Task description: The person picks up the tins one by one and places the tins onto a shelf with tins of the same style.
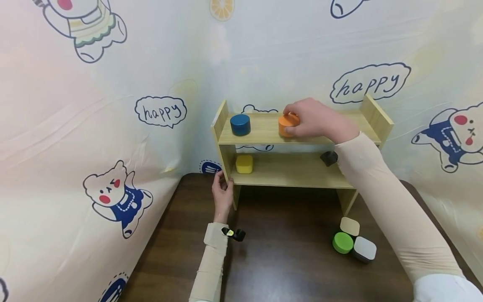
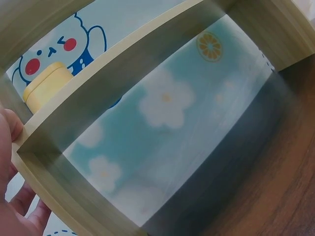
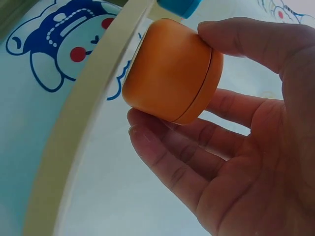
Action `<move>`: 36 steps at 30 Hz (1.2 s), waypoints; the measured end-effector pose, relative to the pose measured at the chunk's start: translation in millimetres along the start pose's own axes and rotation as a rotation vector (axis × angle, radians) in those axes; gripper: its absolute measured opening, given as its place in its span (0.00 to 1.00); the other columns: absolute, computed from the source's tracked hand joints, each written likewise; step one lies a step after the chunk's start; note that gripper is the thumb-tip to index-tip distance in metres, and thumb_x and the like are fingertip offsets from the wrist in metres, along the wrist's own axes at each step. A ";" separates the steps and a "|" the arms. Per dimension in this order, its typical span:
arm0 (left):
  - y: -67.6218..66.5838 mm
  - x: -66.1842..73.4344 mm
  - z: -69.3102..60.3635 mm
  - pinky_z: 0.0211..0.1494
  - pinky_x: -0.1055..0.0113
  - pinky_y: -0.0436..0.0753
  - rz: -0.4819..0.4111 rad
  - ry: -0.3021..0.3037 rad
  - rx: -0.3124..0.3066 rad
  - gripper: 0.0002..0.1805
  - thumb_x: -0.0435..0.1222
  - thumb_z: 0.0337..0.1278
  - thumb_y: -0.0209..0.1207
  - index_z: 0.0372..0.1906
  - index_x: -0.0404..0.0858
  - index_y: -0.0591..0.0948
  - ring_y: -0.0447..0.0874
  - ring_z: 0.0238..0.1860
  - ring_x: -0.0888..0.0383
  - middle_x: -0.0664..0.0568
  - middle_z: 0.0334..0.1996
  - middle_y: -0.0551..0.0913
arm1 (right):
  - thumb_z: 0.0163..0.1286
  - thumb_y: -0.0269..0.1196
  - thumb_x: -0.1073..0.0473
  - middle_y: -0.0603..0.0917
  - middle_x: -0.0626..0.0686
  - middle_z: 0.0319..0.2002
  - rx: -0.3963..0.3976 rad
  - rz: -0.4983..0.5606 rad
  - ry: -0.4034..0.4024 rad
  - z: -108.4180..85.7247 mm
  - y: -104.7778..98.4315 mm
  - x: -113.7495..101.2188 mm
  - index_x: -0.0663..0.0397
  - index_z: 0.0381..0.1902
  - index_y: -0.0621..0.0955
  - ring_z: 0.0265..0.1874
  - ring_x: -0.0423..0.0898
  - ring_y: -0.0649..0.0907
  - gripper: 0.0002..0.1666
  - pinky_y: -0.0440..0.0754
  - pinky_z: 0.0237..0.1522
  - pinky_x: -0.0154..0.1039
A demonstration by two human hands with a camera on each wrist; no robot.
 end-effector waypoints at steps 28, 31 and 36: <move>-1.1 36.4 -12.6 0.57 0.55 0.85 0.008 0.028 -0.039 0.20 0.25 0.71 0.56 0.65 0.30 0.76 0.82 0.57 0.41 0.33 0.60 0.80 | 0.73 0.63 0.47 0.81 0.67 0.64 -0.010 0.058 0.046 -1.2 9.4 13.5 0.62 0.74 0.71 0.56 0.61 0.82 0.38 0.77 0.64 0.59; 0.1 36.5 -12.6 0.57 0.54 0.85 0.007 0.029 -0.042 0.20 0.24 0.71 0.56 0.65 0.29 0.76 0.81 0.58 0.38 0.33 0.60 0.80 | 0.73 0.64 0.46 0.79 0.68 0.67 0.000 0.070 0.064 -8.3 9.7 15.6 0.61 0.77 0.67 0.54 0.62 0.84 0.42 0.78 0.64 0.59; 0.0 38.2 -11.9 0.59 0.49 0.84 0.007 0.044 -0.031 0.20 0.23 0.71 0.55 0.64 0.27 0.76 0.80 0.58 0.37 0.32 0.60 0.79 | 0.73 0.65 0.47 0.79 0.69 0.67 0.029 0.077 0.077 -20.4 10.3 18.9 0.59 0.79 0.64 0.48 0.60 0.85 0.44 0.80 0.60 0.58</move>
Point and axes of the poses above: each hand's wrist, its own z-axis towards the middle knuckle, its own y-axis out of the palm, x = y × z, the point moved 6 cm from there along z, towards the middle knuckle
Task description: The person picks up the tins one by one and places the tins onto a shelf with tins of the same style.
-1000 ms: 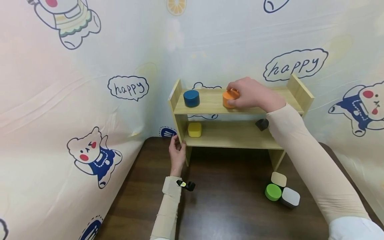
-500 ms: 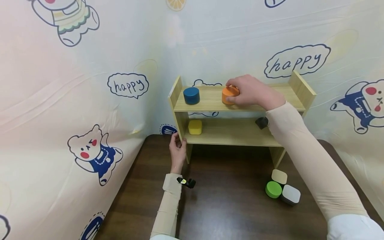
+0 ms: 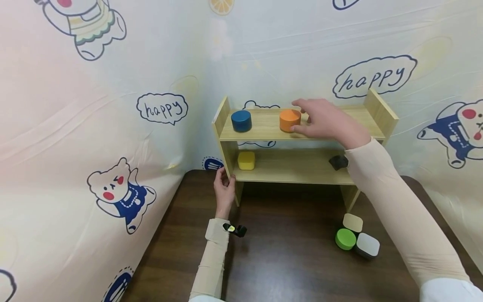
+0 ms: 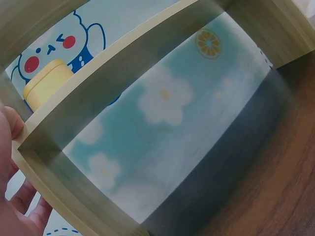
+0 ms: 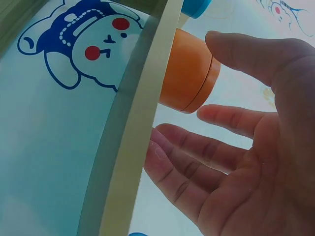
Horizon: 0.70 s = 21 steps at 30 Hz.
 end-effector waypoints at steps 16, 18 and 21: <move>1.2 -36.9 10.3 0.62 0.43 0.82 -0.001 -0.030 0.011 0.20 0.27 0.72 0.57 0.65 0.38 0.78 0.81 0.58 0.45 0.40 0.61 0.81 | 0.74 0.63 0.45 0.81 0.69 0.64 0.047 0.036 0.042 -31.2 0.5 4.5 0.57 0.79 0.64 0.53 0.62 0.86 0.43 0.81 0.60 0.62; 0.6 -37.7 9.8 0.62 0.45 0.82 0.002 -0.032 0.015 0.20 0.27 0.72 0.57 0.64 0.38 0.78 0.81 0.57 0.46 0.40 0.60 0.81 | 0.74 0.64 0.45 0.82 0.68 0.62 0.064 0.049 0.043 -37.6 -0.2 3.9 0.58 0.76 0.68 0.54 0.63 0.86 0.41 0.81 0.60 0.62; 0.0 -38.3 9.2 0.61 0.49 0.83 0.007 -0.033 0.019 0.19 0.27 0.72 0.57 0.64 0.38 0.78 0.81 0.57 0.47 0.41 0.60 0.81 | 0.73 0.66 0.47 0.85 0.67 0.57 0.100 0.054 0.015 -47.8 -1.3 1.2 0.62 0.70 0.74 0.51 0.61 0.86 0.36 0.82 0.57 0.61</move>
Point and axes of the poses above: each hand's wrist, its own z-axis towards the middle knuckle, its own y-axis out of the palm, x = y × z, the point moved 6 cm from there along z, towards the middle knuckle
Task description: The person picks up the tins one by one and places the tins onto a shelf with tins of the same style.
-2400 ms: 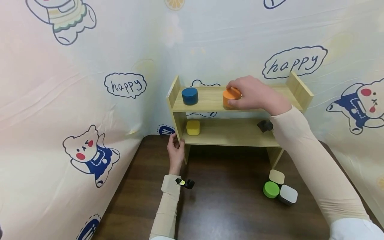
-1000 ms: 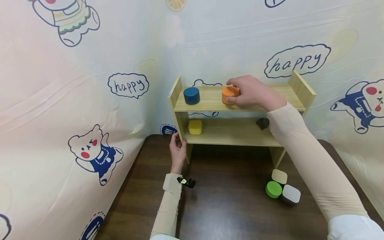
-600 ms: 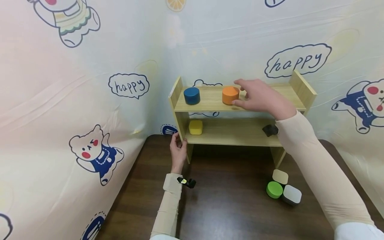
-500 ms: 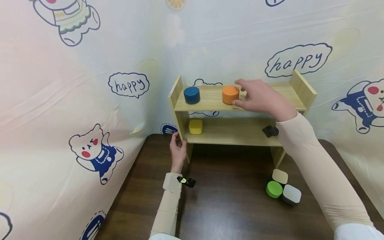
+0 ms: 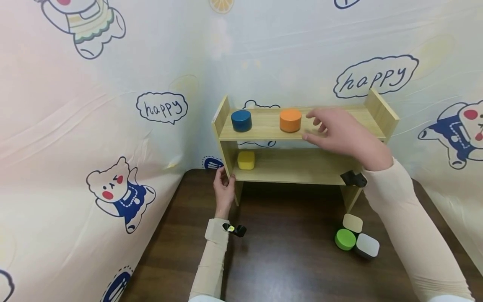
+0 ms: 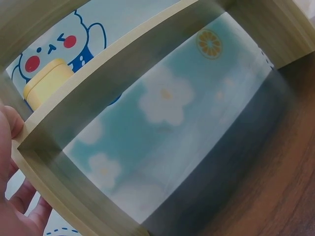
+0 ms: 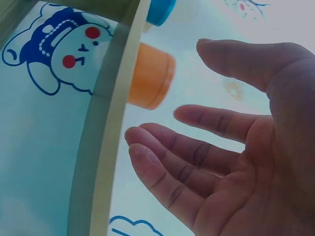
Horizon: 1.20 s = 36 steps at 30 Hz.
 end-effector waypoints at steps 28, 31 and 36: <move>-0.4 2.1 0.2 0.61 0.52 0.84 -0.012 0.006 -0.002 0.20 0.27 0.72 0.57 0.65 0.37 0.77 0.81 0.58 0.46 0.40 0.61 0.80 | 0.67 0.72 0.53 0.89 0.55 0.48 0.042 -0.027 -0.109 -70.4 32.6 -6.0 0.56 0.58 0.82 0.46 0.52 0.85 0.25 0.84 0.51 0.55; -0.4 3.2 -0.4 0.62 0.49 0.83 -0.013 0.007 0.002 0.20 0.27 0.72 0.57 0.65 0.36 0.77 0.81 0.60 0.43 0.39 0.62 0.80 | 0.68 0.71 0.51 0.89 0.56 0.49 0.036 -0.024 -0.099 -77.4 39.3 -1.5 0.57 0.60 0.82 0.47 0.53 0.86 0.26 0.84 0.51 0.56; 1.3 4.4 -0.4 0.65 0.40 0.80 -0.009 0.025 0.012 0.21 0.25 0.71 0.56 0.66 0.33 0.76 0.79 0.61 0.36 0.35 0.62 0.79 | 0.69 0.71 0.50 0.89 0.56 0.50 0.034 -0.020 -0.074 -83.4 48.3 7.3 0.57 0.60 0.82 0.47 0.53 0.87 0.27 0.85 0.50 0.55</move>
Point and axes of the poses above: each hand's wrist, its own z-axis towards the middle knuckle, its own y-axis out of the palm, x = y × z, the point moved 6 cm from there along z, towards the middle knuckle
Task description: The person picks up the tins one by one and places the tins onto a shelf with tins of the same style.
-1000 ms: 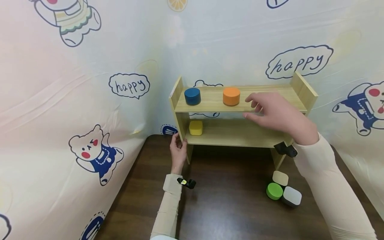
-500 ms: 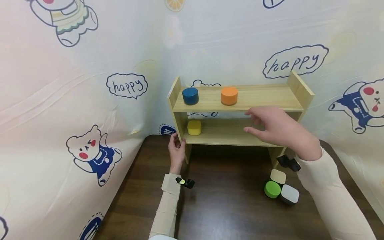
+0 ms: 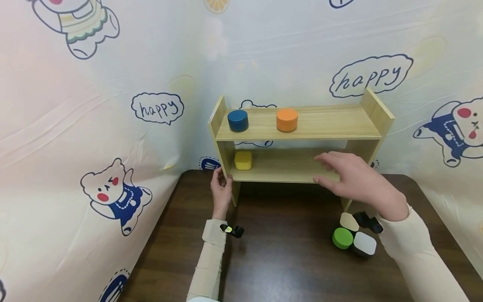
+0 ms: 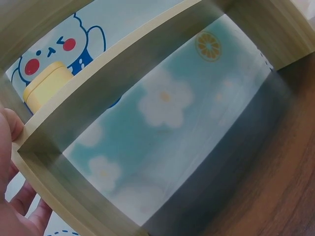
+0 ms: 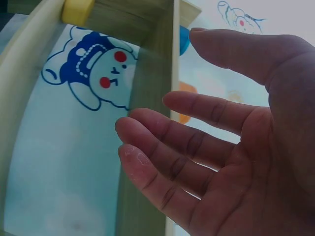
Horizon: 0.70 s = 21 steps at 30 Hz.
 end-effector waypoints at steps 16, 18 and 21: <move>-0.5 -1.2 -0.4 0.61 0.46 0.82 -0.002 0.003 -0.006 0.20 0.25 0.71 0.57 0.65 0.34 0.77 0.80 0.58 0.40 0.36 0.61 0.80 | 0.67 0.73 0.54 0.89 0.56 0.48 0.004 0.035 -0.005 -20.8 25.9 16.0 0.59 0.60 0.82 0.44 0.51 0.88 0.27 0.86 0.44 0.53; -0.2 -0.8 -0.1 0.62 0.42 0.81 -0.005 0.007 -0.003 0.21 0.25 0.71 0.57 0.65 0.33 0.76 0.80 0.59 0.39 0.35 0.61 0.79 | 0.67 0.73 0.55 0.89 0.57 0.48 0.006 0.040 -0.002 -23.9 29.3 18.5 0.59 0.61 0.82 0.44 0.51 0.88 0.27 0.86 0.44 0.52; 0.3 -0.9 0.7 0.62 0.42 0.82 0.004 0.013 -0.002 0.21 0.25 0.70 0.57 0.66 0.32 0.76 0.79 0.59 0.39 0.34 0.62 0.79 | 0.66 0.73 0.56 0.89 0.56 0.47 0.010 0.037 -0.001 -27.2 34.1 22.2 0.59 0.61 0.82 0.43 0.50 0.88 0.27 0.85 0.44 0.52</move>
Point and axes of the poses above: each hand's wrist, its own z-axis towards the middle knuckle, its own y-axis out of the palm, x = y × z, the point moved 6 cm from there along z, towards the middle knuckle
